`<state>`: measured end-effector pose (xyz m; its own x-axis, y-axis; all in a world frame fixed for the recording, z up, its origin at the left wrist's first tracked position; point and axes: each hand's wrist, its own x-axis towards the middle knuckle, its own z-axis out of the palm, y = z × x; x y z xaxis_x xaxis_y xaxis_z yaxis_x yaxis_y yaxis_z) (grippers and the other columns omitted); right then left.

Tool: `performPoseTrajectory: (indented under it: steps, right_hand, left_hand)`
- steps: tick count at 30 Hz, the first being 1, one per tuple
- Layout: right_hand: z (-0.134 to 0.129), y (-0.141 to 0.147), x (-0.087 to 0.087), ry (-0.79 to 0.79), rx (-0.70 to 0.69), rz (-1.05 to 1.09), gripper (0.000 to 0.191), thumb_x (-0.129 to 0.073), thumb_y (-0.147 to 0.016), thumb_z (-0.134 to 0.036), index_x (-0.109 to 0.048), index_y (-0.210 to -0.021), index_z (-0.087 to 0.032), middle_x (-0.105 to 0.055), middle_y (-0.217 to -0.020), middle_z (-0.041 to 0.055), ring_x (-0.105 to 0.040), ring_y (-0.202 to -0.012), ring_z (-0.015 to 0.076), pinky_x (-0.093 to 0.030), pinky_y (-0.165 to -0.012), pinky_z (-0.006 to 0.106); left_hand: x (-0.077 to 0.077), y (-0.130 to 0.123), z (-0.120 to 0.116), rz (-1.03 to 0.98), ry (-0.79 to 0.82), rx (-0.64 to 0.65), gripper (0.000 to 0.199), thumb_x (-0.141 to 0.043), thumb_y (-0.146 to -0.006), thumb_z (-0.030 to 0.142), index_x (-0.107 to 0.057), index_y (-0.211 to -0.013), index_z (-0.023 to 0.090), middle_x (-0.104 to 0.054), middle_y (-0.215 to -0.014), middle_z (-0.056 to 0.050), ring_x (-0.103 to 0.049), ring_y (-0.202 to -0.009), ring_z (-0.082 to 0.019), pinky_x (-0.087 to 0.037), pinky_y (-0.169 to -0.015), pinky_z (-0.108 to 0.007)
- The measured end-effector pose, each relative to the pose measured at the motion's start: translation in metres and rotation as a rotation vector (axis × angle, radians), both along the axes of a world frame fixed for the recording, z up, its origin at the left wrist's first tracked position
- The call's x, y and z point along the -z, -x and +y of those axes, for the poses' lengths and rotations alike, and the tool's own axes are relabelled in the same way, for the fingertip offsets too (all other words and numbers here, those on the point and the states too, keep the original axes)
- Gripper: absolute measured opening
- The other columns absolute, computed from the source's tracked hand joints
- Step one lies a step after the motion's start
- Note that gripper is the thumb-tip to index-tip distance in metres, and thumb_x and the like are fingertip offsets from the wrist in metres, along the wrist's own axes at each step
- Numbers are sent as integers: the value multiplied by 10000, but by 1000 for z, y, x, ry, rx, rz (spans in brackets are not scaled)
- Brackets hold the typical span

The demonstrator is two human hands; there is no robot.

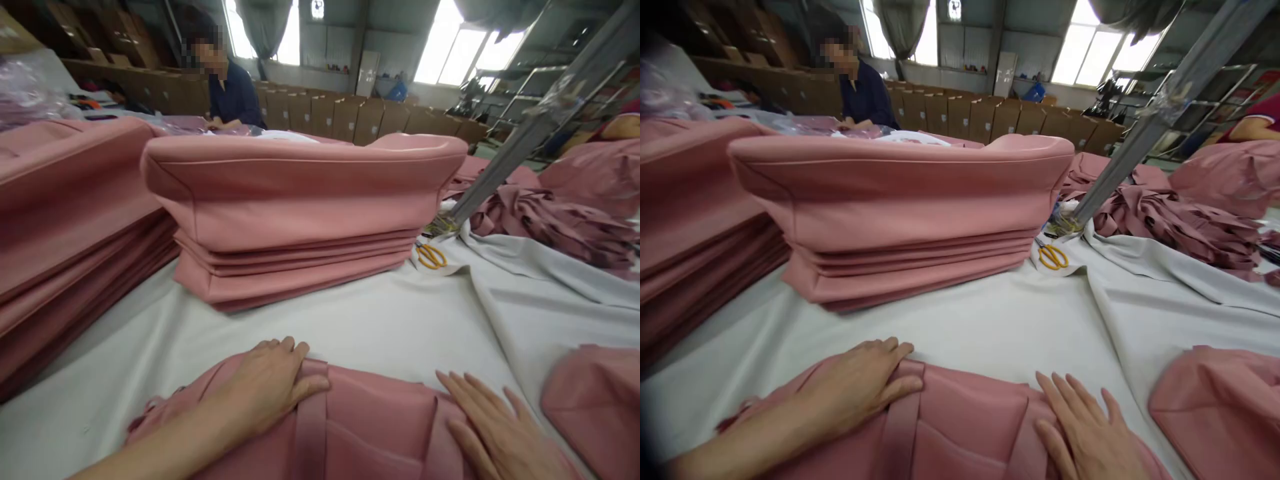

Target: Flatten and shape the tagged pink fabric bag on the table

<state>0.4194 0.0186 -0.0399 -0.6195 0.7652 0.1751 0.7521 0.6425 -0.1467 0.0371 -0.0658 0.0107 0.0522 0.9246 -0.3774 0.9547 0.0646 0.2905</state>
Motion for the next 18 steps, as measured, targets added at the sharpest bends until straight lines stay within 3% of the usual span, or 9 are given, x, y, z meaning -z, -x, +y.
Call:
performPoseTrajectory:
  steps: [3,7,11,15,18]
  right_hand:
    - [-2,-1,8,30,-137,-100,320,-424,-886,-433,-662,-1084,-355,-659,-1148,31,-645,-894,286,-513,-818,478]
    - [11,-7,21,93,-205,-166,326,-361,-943,-425,-662,-1005,-317,-685,-1079,16,-644,-848,228,-530,-777,385]
    - [17,-1,37,231,43,-163,469,-248,-978,-484,-648,-877,-262,-697,-883,30,-650,-828,210,-543,-740,347]
    - [20,6,32,290,292,-55,457,-324,-935,-570,-654,-925,-254,-706,-939,34,-670,-874,227,-571,-731,349]
    - [16,17,17,129,211,76,408,-346,-937,-460,-604,-1170,-247,-658,-1166,51,-625,-1061,243,-558,-859,398]
  left_hand:
    - [22,-4,3,76,-64,8,719,-189,-873,716,-651,-926,168,-677,-898,-130,-646,-823,-341,-502,-759,-501]
    - [45,1,10,84,-91,26,733,-161,-869,727,-638,-848,171,-686,-811,-115,-656,-756,-318,-498,-693,-445]
    - [59,7,12,24,-90,-44,689,-203,-861,744,-611,-790,194,-675,-798,-80,-648,-763,-284,-484,-692,-391]
    - [52,5,15,-68,-131,-62,525,-352,-893,651,-611,-922,195,-651,-904,-70,-623,-837,-266,-488,-751,-395]
    - [33,-16,8,-99,-341,30,364,-396,-942,400,-529,-1217,202,-574,-1235,-111,-529,-1133,-267,-402,-985,-454]
